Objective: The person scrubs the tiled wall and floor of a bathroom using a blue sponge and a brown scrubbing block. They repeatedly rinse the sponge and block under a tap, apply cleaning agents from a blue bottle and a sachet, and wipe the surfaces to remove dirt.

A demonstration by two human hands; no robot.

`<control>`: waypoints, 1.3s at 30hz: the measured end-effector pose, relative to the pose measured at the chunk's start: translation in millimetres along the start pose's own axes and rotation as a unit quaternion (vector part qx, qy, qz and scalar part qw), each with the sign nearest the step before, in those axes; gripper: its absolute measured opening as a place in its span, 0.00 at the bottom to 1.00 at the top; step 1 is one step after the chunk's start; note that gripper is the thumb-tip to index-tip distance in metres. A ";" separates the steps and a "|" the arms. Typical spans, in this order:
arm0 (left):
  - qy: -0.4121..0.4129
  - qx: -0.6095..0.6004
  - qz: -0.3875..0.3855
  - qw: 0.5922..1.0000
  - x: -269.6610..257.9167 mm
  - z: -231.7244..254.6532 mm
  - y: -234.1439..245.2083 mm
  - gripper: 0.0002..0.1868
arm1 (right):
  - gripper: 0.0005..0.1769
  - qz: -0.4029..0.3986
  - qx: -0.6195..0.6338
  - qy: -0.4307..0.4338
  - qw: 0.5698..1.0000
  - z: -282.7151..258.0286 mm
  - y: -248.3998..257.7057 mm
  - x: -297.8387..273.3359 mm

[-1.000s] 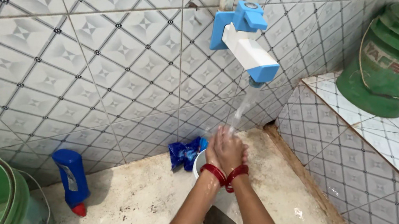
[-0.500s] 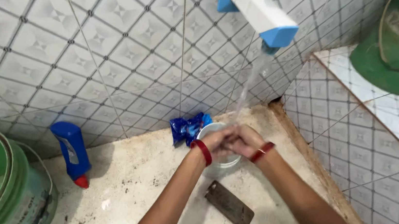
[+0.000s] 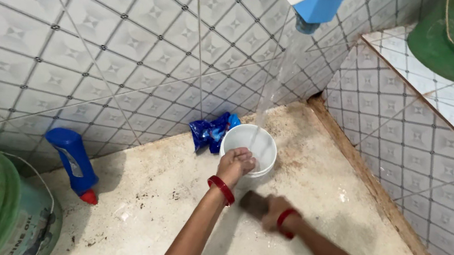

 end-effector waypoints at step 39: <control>-0.273 0.804 0.057 0.526 -153.9 78.8 21.6 0.10 | 0.50 0.149 0.513 0.109 0.838 -91.7 208.1 -16.0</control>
Point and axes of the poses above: each hand's wrist, its own x-axis towards the middle knuckle, its own y-axis out of the back of the hand, z = x × y, the point moved 6 cm from there along x, towards the middle knuckle, and after that the axes turned 4 degrees about -x, right-handed, at the moved point
